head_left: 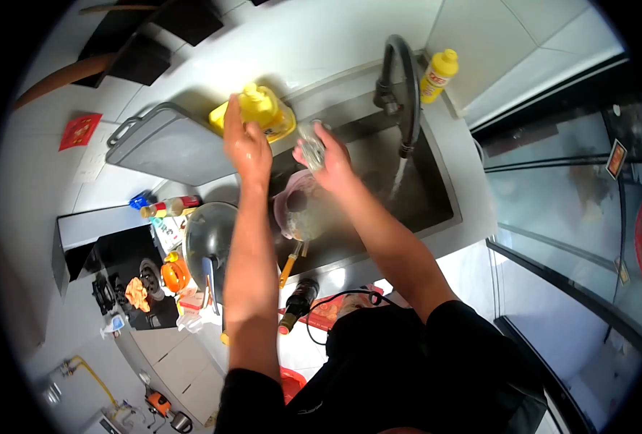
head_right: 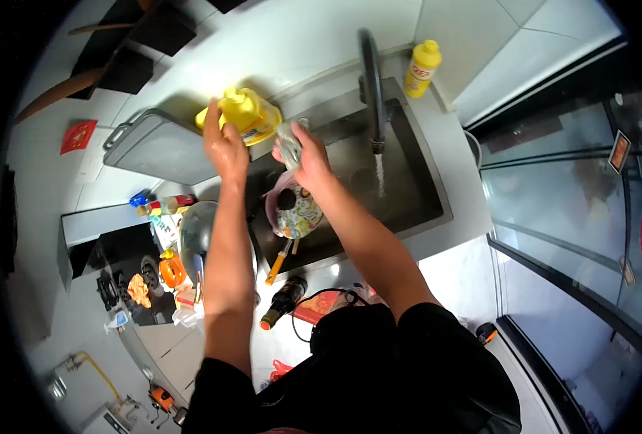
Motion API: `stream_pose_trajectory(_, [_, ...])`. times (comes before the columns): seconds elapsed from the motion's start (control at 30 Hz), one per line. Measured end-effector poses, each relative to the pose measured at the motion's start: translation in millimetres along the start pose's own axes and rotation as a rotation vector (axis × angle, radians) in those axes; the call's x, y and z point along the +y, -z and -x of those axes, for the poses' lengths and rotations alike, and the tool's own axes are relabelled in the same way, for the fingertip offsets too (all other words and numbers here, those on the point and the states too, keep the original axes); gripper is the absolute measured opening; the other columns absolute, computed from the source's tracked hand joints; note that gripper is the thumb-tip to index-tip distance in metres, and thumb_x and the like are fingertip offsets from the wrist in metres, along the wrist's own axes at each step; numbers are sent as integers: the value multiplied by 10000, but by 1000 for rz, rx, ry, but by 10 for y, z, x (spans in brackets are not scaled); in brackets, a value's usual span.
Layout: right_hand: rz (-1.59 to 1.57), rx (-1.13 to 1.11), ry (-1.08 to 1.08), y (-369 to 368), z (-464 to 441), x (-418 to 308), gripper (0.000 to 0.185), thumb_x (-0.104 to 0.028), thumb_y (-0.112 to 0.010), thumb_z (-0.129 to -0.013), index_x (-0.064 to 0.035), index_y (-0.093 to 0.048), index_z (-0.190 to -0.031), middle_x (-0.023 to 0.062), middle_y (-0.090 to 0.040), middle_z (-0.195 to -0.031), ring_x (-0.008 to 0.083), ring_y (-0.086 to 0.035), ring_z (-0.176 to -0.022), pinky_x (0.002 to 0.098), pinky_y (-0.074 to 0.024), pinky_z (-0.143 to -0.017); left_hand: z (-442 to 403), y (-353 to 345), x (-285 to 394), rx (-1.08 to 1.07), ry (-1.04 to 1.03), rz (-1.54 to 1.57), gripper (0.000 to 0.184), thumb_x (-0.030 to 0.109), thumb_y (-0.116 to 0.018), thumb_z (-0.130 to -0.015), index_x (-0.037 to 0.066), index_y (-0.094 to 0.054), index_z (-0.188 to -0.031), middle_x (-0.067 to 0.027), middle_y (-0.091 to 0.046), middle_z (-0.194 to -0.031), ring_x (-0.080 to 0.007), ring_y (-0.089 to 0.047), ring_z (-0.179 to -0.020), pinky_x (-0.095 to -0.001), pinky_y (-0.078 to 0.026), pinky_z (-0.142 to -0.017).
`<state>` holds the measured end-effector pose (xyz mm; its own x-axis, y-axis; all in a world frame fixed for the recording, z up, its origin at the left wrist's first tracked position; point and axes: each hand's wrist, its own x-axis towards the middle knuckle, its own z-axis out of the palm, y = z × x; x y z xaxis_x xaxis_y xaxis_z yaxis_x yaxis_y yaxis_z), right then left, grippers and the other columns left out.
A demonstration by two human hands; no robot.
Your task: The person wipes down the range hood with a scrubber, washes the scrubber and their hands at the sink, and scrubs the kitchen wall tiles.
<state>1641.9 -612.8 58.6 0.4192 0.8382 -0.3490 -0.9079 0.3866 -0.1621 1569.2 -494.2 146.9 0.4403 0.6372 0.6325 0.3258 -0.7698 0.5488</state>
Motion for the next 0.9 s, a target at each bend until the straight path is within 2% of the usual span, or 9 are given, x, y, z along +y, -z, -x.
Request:
stream_pose_trajectory(0.13, [129, 266, 86, 712, 763, -205, 259, -243, -594, -979, -7, -613, -1084, 82, -672, -955, 228, -668, -851, 335, -548, -810, 1343, -692, 58, 93, 733, 461, 392, 378, -489, -1006, 20, -647, -998, -164, -647, -944, -275, -627, -896, -366, -503, -829])
stream_pose_trajectory(0.17, [134, 277, 85, 868, 870, -252, 259, -243, -594, -979, -7, -613, -1084, 82, -672, -955, 228, -668, -851, 335, -548, -810, 1582, -905, 397, -98, 1474, 754, 537, 601, -467, -963, 87, -612, -913, -131, -614, -901, -259, -620, -823, -365, -503, -784])
stream_pose_trajectory(0.23, [884, 262, 209, 1223, 1086, -298, 377, -246, -538, -999, 22, -566, -1263, 163, -635, -1201, 292, -593, -1151, 374, -423, -1039, 2314, -1301, 396, -458, 1649, 1268, 706, 668, -428, -943, 42, -491, -1261, -155, -611, -1167, -334, -577, -1112, -473, -479, -934])
stream_pose_trajectory(0.37, [1672, 145, 428, 1937, 1319, -332, 532, -301, -393, -1038, 11, -371, -1468, 224, -316, -1546, 340, -213, -1471, 408, -130, -1197, 2563, -1600, 760, -534, 1631, 1478, 725, 589, -420, -984, 69, -335, -1482, -132, -450, -1445, -345, -420, -1329, -521, -405, -1046])
stream_pose_trajectory(0.6, [1708, 131, 7, 2575, 769, -960, 570, -307, -379, -1026, 0, -309, -1501, 210, -245, -1581, 376, -170, -1479, 420, -91, -1206, 3024, -2137, 669, -457, 1833, 1258, 480, 482, -455, -1014, 117, -519, -1319, -28, -591, -1232, -232, -556, -1119, -392, -484, -927])
stream_pose_trajectory(0.67, [1837, 247, 220, 2401, 1050, -604, 526, -307, -352, -1033, 2, -376, -1459, 222, -277, -1562, 380, -214, -1460, 410, -141, -1195, 2748, -1966, 823, -379, 2004, 1203, 415, 477, -456, -1018, 141, -557, -1240, 0, -605, -1148, -212, -586, -981, -366, -505, -833])
stream_pose_trajectory(0.73, [1898, 291, 313, 2458, 1036, -645, 511, -307, -338, -1037, 3, -409, -1437, 229, -293, -1552, 382, -236, -1450, 405, -166, -1189, 3186, -2233, 648, -343, 1720, 1376, 456, 481, -471, -1010, 142, -534, -1308, -7, -601, -1194, -194, -574, -1023, -353, -487, -865])
stream_pose_trajectory(0.77, [1664, 270, 60, 2589, 738, -916, 511, -302, -331, -1037, 3, -403, -1440, 224, -256, -1568, 370, -219, -1457, 398, -156, -1188, 3210, -2221, 753, -266, 1608, 1527, 480, 477, -482, -1006, 140, -523, -1345, -9, -598, -1219, -181, -561, -1058, -347, -471, -897])
stream_pose_trajectory(0.9, [1438, 74, 79, 2640, 515, -881, 500, -275, -370, -1021, 1, -390, -1437, 204, -319, -1525, 345, -277, -1422, 370, -185, -1166, 2999, -2286, 678, -232, 1548, 1330, 688, 603, -448, -969, 95, -447, -1433, -74, -546, -1347, -244, -505, -1232, -337, -405, -1035])
